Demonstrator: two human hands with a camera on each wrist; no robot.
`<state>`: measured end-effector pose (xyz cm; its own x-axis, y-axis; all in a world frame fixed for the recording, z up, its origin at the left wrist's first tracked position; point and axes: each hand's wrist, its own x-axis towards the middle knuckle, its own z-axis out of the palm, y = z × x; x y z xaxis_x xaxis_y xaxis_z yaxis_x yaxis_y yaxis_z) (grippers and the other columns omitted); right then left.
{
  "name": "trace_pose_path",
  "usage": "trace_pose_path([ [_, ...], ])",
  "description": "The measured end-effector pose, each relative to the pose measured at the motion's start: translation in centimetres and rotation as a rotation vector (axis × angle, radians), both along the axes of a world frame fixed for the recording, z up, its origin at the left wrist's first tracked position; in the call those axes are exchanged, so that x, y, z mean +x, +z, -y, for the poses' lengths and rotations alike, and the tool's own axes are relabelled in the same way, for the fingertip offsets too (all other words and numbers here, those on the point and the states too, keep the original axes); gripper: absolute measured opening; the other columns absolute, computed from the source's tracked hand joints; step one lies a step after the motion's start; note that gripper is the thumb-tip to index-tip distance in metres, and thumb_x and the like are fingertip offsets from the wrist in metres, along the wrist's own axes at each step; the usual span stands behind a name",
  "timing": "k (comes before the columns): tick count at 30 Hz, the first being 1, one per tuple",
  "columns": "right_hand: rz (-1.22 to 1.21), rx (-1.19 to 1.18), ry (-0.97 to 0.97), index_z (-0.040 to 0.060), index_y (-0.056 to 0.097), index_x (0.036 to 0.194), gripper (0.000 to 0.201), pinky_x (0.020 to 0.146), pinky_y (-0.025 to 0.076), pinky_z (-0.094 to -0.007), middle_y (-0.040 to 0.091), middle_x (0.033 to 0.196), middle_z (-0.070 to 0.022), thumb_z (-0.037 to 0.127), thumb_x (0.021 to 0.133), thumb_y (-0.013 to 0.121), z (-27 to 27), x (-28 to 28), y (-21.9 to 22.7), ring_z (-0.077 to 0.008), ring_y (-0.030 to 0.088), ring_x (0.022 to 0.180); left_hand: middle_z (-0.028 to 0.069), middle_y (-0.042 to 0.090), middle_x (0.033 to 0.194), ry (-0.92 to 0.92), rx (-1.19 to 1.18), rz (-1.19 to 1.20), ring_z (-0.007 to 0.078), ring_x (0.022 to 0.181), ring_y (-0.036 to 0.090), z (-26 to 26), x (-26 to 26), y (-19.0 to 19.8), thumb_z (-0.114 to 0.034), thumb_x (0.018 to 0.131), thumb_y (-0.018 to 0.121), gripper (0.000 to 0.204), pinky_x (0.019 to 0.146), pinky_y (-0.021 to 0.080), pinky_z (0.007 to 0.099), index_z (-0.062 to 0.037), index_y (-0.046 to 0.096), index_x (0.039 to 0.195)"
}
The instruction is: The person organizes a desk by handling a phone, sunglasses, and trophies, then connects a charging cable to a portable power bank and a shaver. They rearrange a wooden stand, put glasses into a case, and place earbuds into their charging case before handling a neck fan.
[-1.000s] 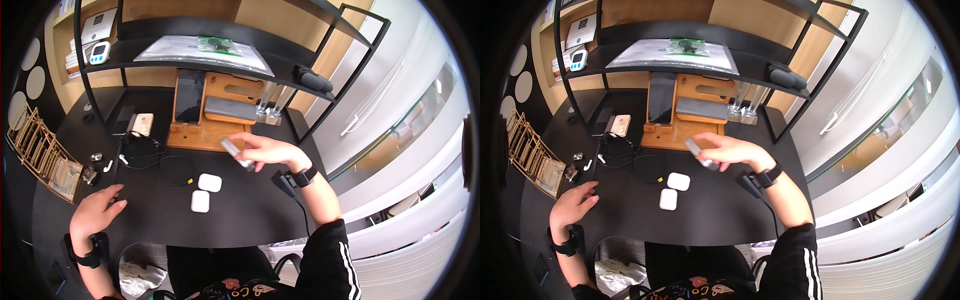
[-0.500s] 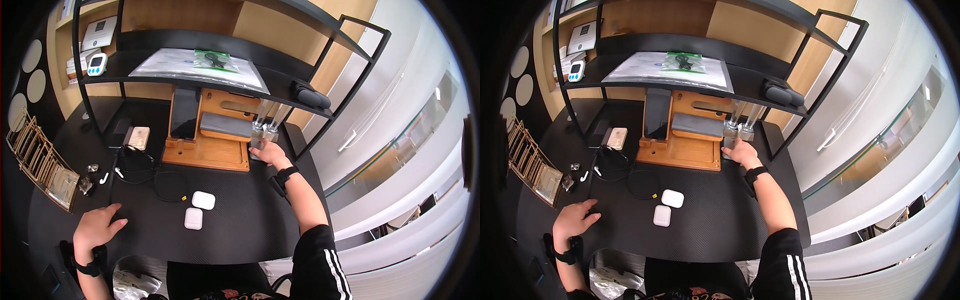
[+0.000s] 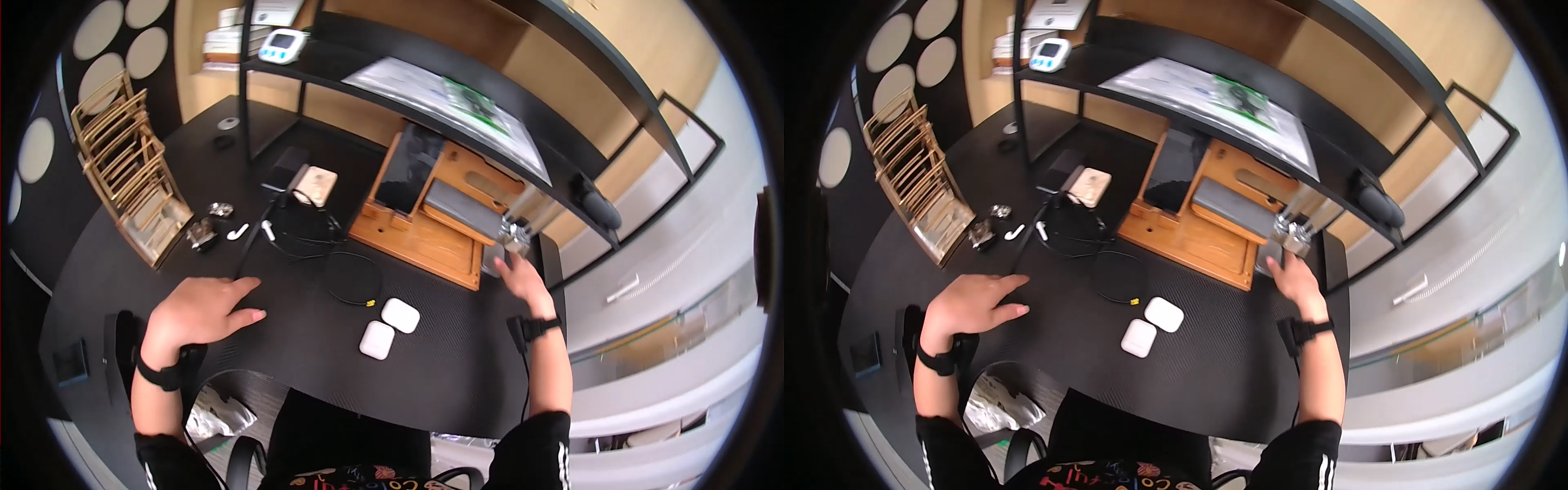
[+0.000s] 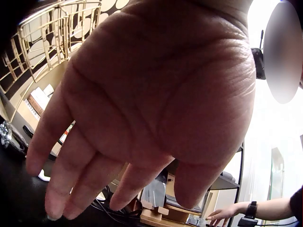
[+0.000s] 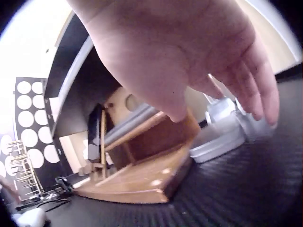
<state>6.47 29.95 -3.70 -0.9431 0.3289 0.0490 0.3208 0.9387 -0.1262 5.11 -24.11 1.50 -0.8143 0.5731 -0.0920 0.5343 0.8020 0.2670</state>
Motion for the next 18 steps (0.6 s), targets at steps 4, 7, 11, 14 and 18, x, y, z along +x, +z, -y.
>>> trace_pose_path([
  [4,0.260,-0.028,0.090,-0.0017,0.064,0.109,0.060,0.089,0.048,-0.0402,0.064,0.108,-0.0234,0.053,0.085,0.057,6.7,4.2,5.7,-0.0365,0.059,0.105,0.0181,0.066,0.087,-0.037,0.014,-0.011,0.0351,0.088,0.063,0.7,-0.3,-0.5,-0.045,0.089,0.054,0.052,0.076,0.051,0.0415,-0.0038,0.056,0.119],
  [7,0.389,-0.055,0.216,-0.0007,0.064,0.110,0.061,0.086,0.049,-0.0387,0.065,0.103,-0.0219,0.054,0.084,0.058,10.5,5.3,8.0,-0.0355,0.061,0.101,0.0181,0.066,0.087,-0.058,0.006,0.005,0.0348,0.088,0.063,0.7,-0.3,-0.5,-0.045,0.089,0.054,0.051,0.075,0.051,0.0413,-0.0035,0.057,0.118],
  [11,0.357,0.054,0.365,-0.0004,0.064,0.109,0.058,0.078,0.052,-0.0352,0.069,0.091,-0.0174,0.051,0.082,0.063,14.1,4.7,9.0,-0.0316,0.066,0.090,0.0175,0.066,0.087,-0.050,0.006,-0.006,0.0346,0.087,0.063,0.9,0.2,0.2,-0.043,0.089,0.055,0.049,0.076,0.051,0.0412,-0.0034,0.057,0.117],
  [14,0.332,0.067,0.416,0.0009,0.065,0.110,0.058,0.077,0.052,-0.0359,0.069,0.091,-0.0155,0.052,0.083,0.061,14.2,4.3,7.7,-0.0321,0.066,0.088,0.0172,0.066,0.089,-0.048,0.016,-0.050,0.0345,0.088,0.063,1.1,0.6,0.9,-0.042,0.088,0.056,0.049,0.076,0.050,0.0410,-0.0033,0.057,0.118],
  [18,0.402,0.023,0.497,0.0015,0.063,0.114,0.061,0.078,0.051,-0.0362,0.068,0.096,-0.0160,0.055,0.084,0.058,16.6,4.1,7.5,-0.0328,0.064,0.091,0.0171,0.066,0.093,-0.006,0.022,-0.059,0.0342,0.090,0.063,1.3,0.8,1.5,-0.040,0.087,0.057,0.048,0.077,0.050,0.0406,-0.0036,0.057,0.119],
])
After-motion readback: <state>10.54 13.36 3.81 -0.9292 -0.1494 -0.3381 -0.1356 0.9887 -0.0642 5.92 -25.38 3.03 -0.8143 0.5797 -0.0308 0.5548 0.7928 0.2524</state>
